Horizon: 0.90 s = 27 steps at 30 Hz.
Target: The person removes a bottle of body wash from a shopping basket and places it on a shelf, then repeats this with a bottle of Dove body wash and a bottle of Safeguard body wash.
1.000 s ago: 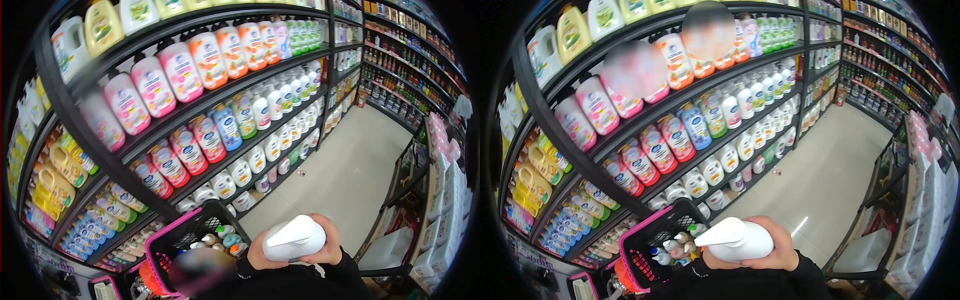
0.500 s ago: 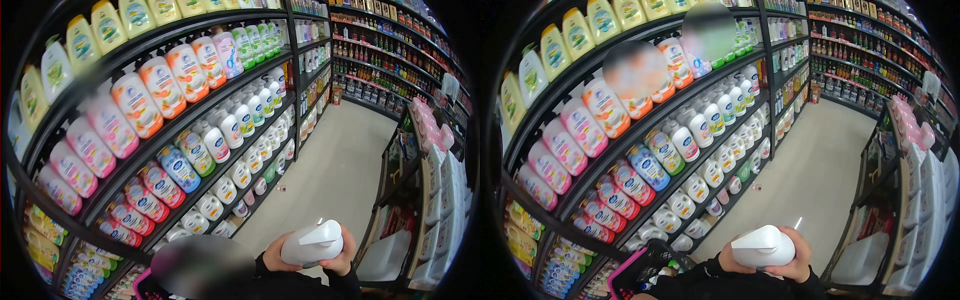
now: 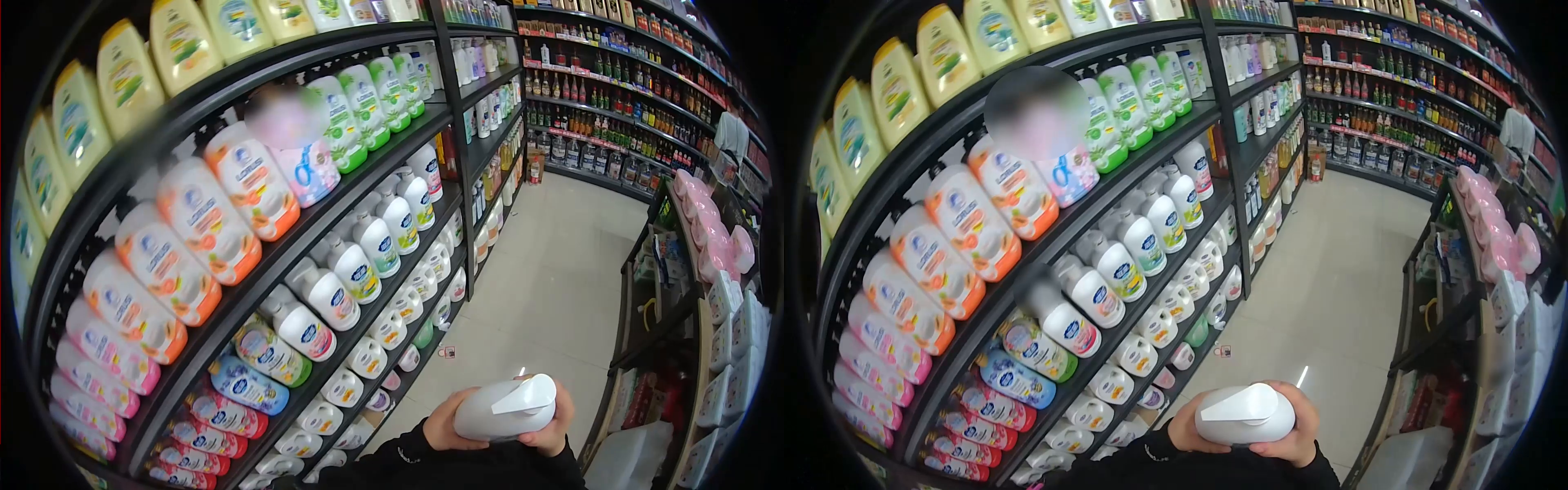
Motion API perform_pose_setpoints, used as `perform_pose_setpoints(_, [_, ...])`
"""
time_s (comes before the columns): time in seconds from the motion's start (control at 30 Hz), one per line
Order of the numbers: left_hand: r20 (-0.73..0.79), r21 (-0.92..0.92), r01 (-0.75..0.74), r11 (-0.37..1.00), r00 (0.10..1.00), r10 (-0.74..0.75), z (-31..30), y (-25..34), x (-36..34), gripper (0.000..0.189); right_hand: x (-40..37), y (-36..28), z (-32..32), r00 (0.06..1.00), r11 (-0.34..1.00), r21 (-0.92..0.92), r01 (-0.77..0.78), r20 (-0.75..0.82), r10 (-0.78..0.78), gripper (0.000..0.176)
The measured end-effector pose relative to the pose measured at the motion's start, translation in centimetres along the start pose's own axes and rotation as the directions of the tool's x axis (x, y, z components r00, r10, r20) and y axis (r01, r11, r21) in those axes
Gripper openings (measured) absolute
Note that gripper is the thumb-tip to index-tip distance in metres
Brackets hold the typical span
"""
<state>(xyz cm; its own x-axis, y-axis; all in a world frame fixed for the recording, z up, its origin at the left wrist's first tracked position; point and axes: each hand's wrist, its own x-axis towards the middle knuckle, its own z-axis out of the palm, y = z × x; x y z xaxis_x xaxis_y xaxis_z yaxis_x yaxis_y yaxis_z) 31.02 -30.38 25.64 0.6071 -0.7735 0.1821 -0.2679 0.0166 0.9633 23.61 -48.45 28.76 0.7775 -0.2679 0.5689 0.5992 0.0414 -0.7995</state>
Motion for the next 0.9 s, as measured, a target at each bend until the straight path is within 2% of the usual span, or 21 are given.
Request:
perform_pose_setpoints(0.17, [-0.036, -0.132, 0.052, 0.990, 0.998, -0.058, -0.8, -1.3, 7.4, 0.083, 5.7, 4.5, -4.1, 0.999, 1.000, -0.004, 0.013, -0.032, -0.013, 0.078])
perform_pose_setpoints(0.3, [-0.019, -0.155, 0.057, 0.986, 0.998, -0.061, -1.2, -3.3, 14.4, 0.085, 10.5, 7.5, -8.4, 0.999, 1.000, 0.002, -0.012, -0.031, 0.012, 0.076])
perform_pose_setpoints(0.37, [0.018, -0.010, 0.018, 1.000, 1.000, -0.018, -1.6, -4.8, 18.5, 0.086, 13.5, 9.1, -11.0, 1.000, 1.000, -0.020, -0.015, -0.023, 0.014, 0.076])
perform_pose_setpoints(0.43, [0.052, 0.041, -0.014, 0.999, 0.999, 0.012, -1.9, -5.7, 23.0, 0.087, 16.5, 10.5, -13.4, 0.996, 0.995, -0.048, 0.087, 0.030, -0.085, 0.076])
perform_pose_setpoints(0.47, [0.077, 0.086, -0.027, 0.996, 0.997, 0.021, -1.9, -6.3, 24.8, 0.088, 17.8, 11.1, -14.7, 0.996, 0.995, -0.046, 0.085, 0.024, -0.084, 0.076])
perform_pose_setpoints(0.5, [0.093, -0.017, 0.028, 0.999, 0.995, -0.026, -1.7, -8.1, 26.6, 0.088, 19.1, 11.8, -16.0, 0.998, 0.996, -0.062, 0.066, 0.006, -0.066, 0.075])
perform_pose_setpoints(0.63, [0.102, -0.056, 0.081, 0.995, 0.992, -0.075, -1.1, -7.0, 33.9, 0.087, 23.5, 14.0, -20.9, 0.998, 0.998, -0.058, 0.003, -0.057, -0.006, 0.075])
perform_pose_setpoints(0.9, [0.118, -0.167, 0.076, 0.983, 0.991, -0.056, -0.3, -8.4, 44.2, 0.084, 29.5, 16.8, -27.0, 0.988, 0.997, -0.068, -0.040, -0.149, 0.029, 0.081])
